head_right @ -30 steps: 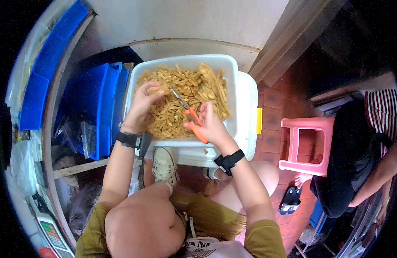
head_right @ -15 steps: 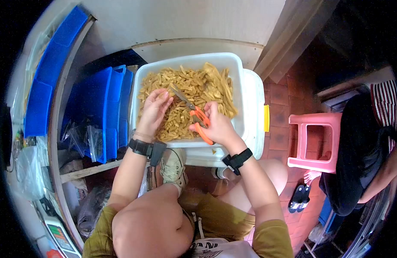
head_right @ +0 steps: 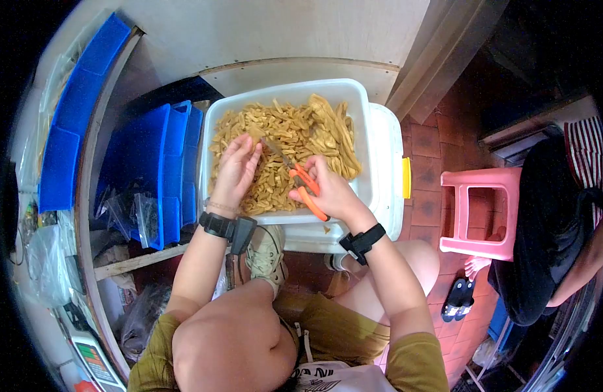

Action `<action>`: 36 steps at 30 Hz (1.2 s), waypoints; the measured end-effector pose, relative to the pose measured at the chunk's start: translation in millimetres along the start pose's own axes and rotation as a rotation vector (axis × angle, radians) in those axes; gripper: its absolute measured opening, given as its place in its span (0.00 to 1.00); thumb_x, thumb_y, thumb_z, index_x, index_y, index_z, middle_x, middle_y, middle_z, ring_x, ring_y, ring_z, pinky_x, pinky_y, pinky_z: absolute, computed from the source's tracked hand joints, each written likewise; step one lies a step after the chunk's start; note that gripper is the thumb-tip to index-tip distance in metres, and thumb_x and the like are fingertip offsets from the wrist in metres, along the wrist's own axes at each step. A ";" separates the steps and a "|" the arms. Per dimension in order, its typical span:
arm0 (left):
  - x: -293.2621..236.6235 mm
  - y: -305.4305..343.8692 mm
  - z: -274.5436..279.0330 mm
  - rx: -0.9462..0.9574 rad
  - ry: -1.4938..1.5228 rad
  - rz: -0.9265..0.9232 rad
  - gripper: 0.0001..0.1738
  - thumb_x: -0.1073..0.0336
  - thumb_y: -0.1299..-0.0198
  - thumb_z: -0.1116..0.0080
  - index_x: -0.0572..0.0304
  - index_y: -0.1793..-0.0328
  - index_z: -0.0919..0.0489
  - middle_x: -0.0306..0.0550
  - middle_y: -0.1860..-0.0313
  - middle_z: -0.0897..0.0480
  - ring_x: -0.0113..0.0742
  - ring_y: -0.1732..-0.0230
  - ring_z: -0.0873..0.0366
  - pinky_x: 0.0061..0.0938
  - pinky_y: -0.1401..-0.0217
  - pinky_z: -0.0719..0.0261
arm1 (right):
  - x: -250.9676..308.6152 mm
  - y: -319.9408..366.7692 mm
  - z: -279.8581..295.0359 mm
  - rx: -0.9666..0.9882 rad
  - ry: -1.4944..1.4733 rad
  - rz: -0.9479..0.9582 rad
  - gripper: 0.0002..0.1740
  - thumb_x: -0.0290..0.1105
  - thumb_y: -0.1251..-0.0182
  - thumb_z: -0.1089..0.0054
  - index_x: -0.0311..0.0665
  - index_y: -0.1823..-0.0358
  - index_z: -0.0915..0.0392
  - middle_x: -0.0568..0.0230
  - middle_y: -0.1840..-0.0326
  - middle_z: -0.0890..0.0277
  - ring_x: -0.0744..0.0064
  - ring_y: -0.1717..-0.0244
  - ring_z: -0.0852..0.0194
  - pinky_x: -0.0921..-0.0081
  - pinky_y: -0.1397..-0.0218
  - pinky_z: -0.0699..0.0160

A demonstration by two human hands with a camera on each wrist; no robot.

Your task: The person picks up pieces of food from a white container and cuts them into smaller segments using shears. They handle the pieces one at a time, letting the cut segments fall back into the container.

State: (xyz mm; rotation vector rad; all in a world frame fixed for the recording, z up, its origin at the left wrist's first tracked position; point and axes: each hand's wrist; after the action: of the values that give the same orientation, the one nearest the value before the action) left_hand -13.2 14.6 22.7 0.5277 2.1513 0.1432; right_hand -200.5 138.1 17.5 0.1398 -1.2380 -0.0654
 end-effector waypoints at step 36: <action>1.7 4.5 -6.6 0.109 -0.376 0.141 0.26 0.78 0.44 0.38 0.58 0.44 0.40 0.48 0.56 0.19 0.32 0.57 0.19 0.19 0.61 0.24 | 0.0 1.7 -3.0 -0.081 0.095 0.072 0.34 0.47 0.45 0.30 0.36 0.56 0.46 0.54 0.69 0.26 0.58 0.69 0.24 0.66 0.63 0.25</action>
State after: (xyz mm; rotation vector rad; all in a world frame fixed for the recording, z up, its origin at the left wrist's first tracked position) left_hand -17.9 19.9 26.6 0.7102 1.7621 0.0020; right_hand -197.8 140.0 16.7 0.0274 -1.1427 -0.0456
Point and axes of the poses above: each hand's wrist, its own y-axis away from the middle knuckle, its own z-axis out of the back of the hand, x = y × z
